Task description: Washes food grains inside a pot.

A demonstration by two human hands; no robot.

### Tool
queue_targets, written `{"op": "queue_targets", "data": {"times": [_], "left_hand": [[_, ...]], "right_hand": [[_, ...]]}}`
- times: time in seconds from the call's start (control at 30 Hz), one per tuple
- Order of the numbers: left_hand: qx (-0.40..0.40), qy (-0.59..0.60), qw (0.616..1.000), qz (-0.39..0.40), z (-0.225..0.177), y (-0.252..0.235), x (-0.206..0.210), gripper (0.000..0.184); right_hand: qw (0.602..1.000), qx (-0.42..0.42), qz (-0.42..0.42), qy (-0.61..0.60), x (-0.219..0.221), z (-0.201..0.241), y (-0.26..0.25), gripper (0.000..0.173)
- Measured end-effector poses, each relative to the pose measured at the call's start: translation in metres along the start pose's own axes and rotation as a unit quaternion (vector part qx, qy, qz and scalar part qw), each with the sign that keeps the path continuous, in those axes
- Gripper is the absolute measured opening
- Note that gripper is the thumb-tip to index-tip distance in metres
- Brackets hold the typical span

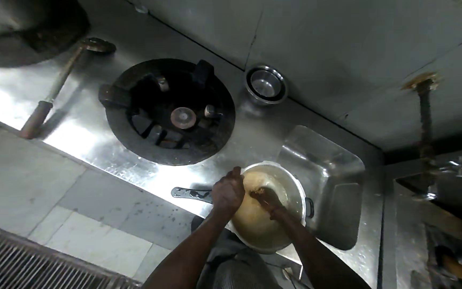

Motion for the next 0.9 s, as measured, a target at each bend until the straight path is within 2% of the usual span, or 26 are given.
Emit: {"op": "queue_targets", "data": {"times": [0.13, 0.17, 0.2, 0.27, 0.33, 0.37, 0.5, 0.57, 0.6, 0.67, 0.73, 0.8, 0.9], "left_hand": [[-0.003, 0.005, 1.0, 0.001, 0.0, 0.0, 0.0, 0.037], [-0.004, 0.004, 1.0, 0.003, 0.0, 0.0, 0.001, 0.037], [-0.001, 0.003, 1.0, 0.001, 0.0, 0.0, 0.0, 0.037], [0.006, 0.003, 1.0, -0.009, 0.0, -0.001, 0.0, 0.036], [0.005, 0.009, 1.0, -0.007, 0.0, 0.0, 0.0, 0.036], [0.004, 0.01, 1.0, -0.007, -0.001, -0.001, 0.0, 0.035], [0.019, 0.001, 1.0, -0.022, -0.001, -0.002, 0.002, 0.034], [0.023, 0.0, 0.999, -0.035, -0.001, -0.002, 0.002, 0.033], [0.021, 0.0, 0.999, -0.036, -0.001, -0.002, 0.002, 0.033], [0.013, 0.001, 1.0, -0.02, -0.001, -0.001, 0.003, 0.035], [0.01, 0.001, 1.0, -0.013, 0.0, -0.001, 0.004, 0.036], [0.008, 0.001, 1.0, -0.019, 0.0, 0.0, 0.004, 0.036], [0.012, 0.001, 0.999, -0.031, 0.0, 0.001, 0.002, 0.035]], "right_hand": [[0.999, 0.017, -0.032, 0.014, -0.009, -0.014, -0.021, 0.053], [0.999, 0.005, -0.028, 0.038, -0.006, -0.013, -0.027, 0.048], [0.994, -0.027, -0.009, 0.103, -0.001, -0.005, -0.029, 0.042], [0.962, -0.089, 0.043, 0.255, 0.012, 0.015, -0.031, 0.052], [0.94, -0.121, 0.049, 0.314, 0.021, 0.033, -0.036, 0.049], [0.942, -0.126, 0.052, 0.307, 0.024, 0.04, -0.035, 0.045], [0.969, -0.109, 0.104, 0.196, 0.04, 0.047, -0.02, 0.045], [0.975, -0.128, 0.09, 0.159, 0.049, 0.048, -0.012, 0.042], [0.977, -0.108, 0.102, 0.15, 0.05, 0.051, -0.001, 0.04], [0.975, -0.013, 0.188, 0.117, 0.049, 0.061, 0.031, 0.04], [0.976, -0.037, 0.189, 0.098, 0.059, 0.053, 0.039, 0.034], [0.97, -0.054, 0.203, 0.123, 0.072, 0.041, 0.037, 0.035], [0.922, -0.068, 0.295, 0.24, 0.092, 0.014, 0.035, 0.043]]}}
Point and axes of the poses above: each hand's wrist, its own y-axis away from the middle knuckle, its own x-axis out of the palm, z = x × y, the point moved 10 cm from there along -y, towards the middle knuckle, and after that the axes turned 5 degrees about y, right-handed, at the moved point
